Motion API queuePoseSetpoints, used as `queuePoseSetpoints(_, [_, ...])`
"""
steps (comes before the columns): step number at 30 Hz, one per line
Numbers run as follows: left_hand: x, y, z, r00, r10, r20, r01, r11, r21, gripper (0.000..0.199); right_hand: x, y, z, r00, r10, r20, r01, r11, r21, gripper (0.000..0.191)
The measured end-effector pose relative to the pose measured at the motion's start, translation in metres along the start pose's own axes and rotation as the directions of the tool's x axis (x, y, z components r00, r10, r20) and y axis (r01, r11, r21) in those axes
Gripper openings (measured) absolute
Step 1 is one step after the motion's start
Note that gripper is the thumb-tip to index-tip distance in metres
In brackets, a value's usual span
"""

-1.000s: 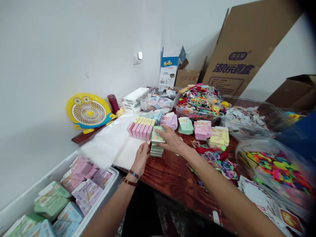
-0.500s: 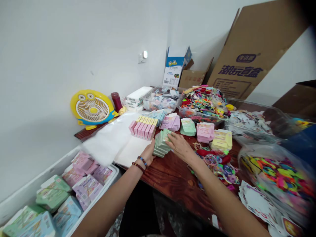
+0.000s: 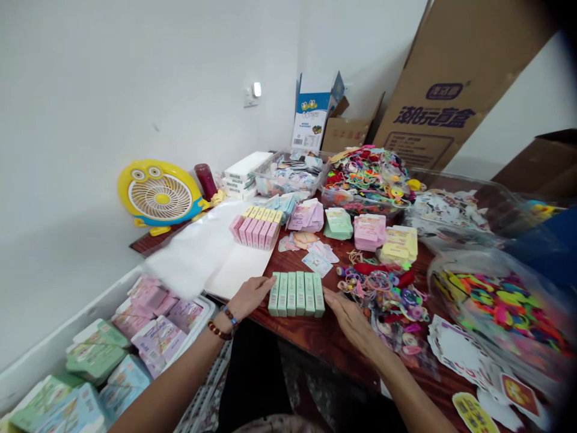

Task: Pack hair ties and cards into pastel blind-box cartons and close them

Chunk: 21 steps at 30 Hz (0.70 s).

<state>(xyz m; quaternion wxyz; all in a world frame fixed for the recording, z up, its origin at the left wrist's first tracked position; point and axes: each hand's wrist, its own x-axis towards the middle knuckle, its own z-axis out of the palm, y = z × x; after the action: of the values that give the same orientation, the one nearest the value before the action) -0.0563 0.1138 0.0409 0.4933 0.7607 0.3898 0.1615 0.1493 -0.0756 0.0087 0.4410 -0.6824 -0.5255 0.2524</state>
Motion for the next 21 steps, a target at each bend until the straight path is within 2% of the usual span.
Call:
queuePoseSetpoints(3, [0.002,-0.002,0.002,1.0,0.002,0.019,-0.003,0.998,0.068,0.047,0.004,0.002,-0.007,0.996,0.085,0.002,-0.085,0.996,0.008,0.05])
queuePoseSetpoints(6, [0.003,0.002,0.007,0.998,0.03,0.053,-0.036,0.994,0.104,0.048,0.012,0.005,-0.007,0.965,0.235,0.113,-0.244,0.968,0.068,0.047])
queuePoseSetpoints(8, [0.0,0.008,0.008,0.995,0.063,0.074,-0.071,0.991,0.111,0.048,0.016,0.003,-0.004,0.949,0.277,0.147,-0.29,0.954,0.075,0.042])
queuePoseSetpoints(11, [-0.008,0.019,0.001,0.99,0.125,0.063,-0.13,0.987,0.091,0.044,0.024,-0.009,-0.001,0.978,0.186,0.092,-0.187,0.982,0.01,0.035])
queuePoseSetpoints(14, [-0.014,0.024,-0.021,0.984,0.178,-0.029,-0.176,0.983,0.059,0.037,0.045,-0.032,0.009,0.998,0.063,-0.002,-0.063,0.99,-0.125,0.022])
queuePoseSetpoints(17, [-0.01,0.015,-0.05,0.969,0.172,-0.175,-0.167,0.985,0.043,0.036,0.082,-0.058,0.036,1.0,-0.022,-0.013,0.017,0.957,-0.288,0.016])
queuePoseSetpoints(21, [0.01,-0.014,-0.084,0.925,0.125,-0.36,-0.112,0.992,0.059,0.035,0.126,-0.08,0.084,0.995,-0.078,0.065,0.1,0.881,-0.463,0.015])
